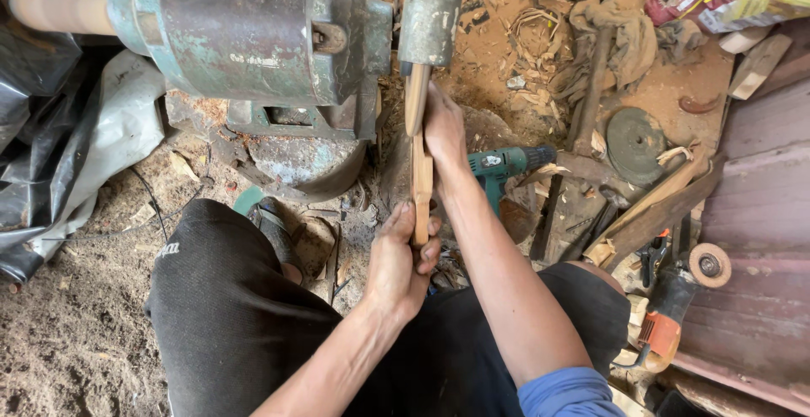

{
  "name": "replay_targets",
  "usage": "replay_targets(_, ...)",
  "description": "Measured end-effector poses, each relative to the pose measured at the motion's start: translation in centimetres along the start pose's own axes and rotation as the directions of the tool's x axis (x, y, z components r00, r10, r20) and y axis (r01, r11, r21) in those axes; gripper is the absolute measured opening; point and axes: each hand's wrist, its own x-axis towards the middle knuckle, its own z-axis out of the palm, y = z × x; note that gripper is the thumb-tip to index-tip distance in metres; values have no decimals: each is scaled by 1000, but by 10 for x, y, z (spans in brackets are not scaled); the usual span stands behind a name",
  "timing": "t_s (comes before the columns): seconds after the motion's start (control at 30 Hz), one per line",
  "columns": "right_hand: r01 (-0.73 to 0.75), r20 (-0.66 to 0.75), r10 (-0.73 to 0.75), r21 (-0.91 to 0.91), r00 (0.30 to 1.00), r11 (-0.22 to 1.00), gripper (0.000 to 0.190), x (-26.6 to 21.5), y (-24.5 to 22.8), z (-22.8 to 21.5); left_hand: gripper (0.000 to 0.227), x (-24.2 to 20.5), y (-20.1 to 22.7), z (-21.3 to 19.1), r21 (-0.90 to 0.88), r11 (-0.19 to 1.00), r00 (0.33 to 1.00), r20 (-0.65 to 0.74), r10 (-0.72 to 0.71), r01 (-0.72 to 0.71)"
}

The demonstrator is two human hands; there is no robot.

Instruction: The person uses a bench grinder to shape a long, thin piece of wood. They hold the wood with both hands and repeatedly press it against the rotating grinding wheel, rotating and repositioning the wood to smooth its edges and surfaces.

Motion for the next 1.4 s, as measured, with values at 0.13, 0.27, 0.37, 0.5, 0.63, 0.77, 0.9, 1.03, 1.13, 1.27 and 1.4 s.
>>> replay_targets(0.13, -81, -14, 81, -10, 997, 997, 57, -36, -7, -3, 20, -25, -8, -4, 24, 1000, 1000, -4, 7, -7)
replay_targets(0.27, -39, -19, 39, -16, 999, 999, 58, -57, -6, -4, 20, -48, -15, -7, 36, 999, 999, -36, -13, 15)
replay_targets(0.37, -26, -13, 25, -48, 1000, 999, 59, -71, -2, -7, 20, -64, -20, -11, 36, 999, 999, -44, -11, 12)
replay_targets(0.5, -25, 14, 25, 4, 1000, 1000, 61, -91, 2, -10, 18, -80, -30, -17, 2, 1000, 999, -44, -24, 24)
replay_targets(0.63, -51, 2, 52, -94, 999, 994, 62, -111, 4, -11, 20, -94, -37, -26, 37, 999, 1000, -14, -11, 11)
replay_targets(0.77, -44, 9, 45, -63, 999, 997, 61, -125, 7, -13, 19, -106, -46, -33, 11, 999, 998, -49, -37, 37)
replay_targets(0.9, 61, 38, -60, -23, 997, 998, 62, -134, 13, -15, 19, -113, -54, -38, 1, 999, 996, -82, -45, 45)
replay_targets(1.03, 25, 38, -24, -44, 999, 999, 63, -144, 23, -17, 22, -119, -62, -46, -7, 1000, 998, -63, -28, 27)
replay_targets(1.13, 60, 58, -59, -9, 997, 998, 65, -152, 30, -17, 27, -123, -68, -55, 12, 996, 988, -133, -83, 85)
replay_targets(1.27, 107, 82, -111, 54, 990, 993, 68, -168, 36, -21, 29, -128, -82, -68, 15, 999, 995, -95, -35, 36)
replay_targets(1.4, 55, 89, -55, 13, 994, 998, 69, -181, 35, -24, 33, -134, -95, -83, 2, 1000, 995, -91, -29, 30)
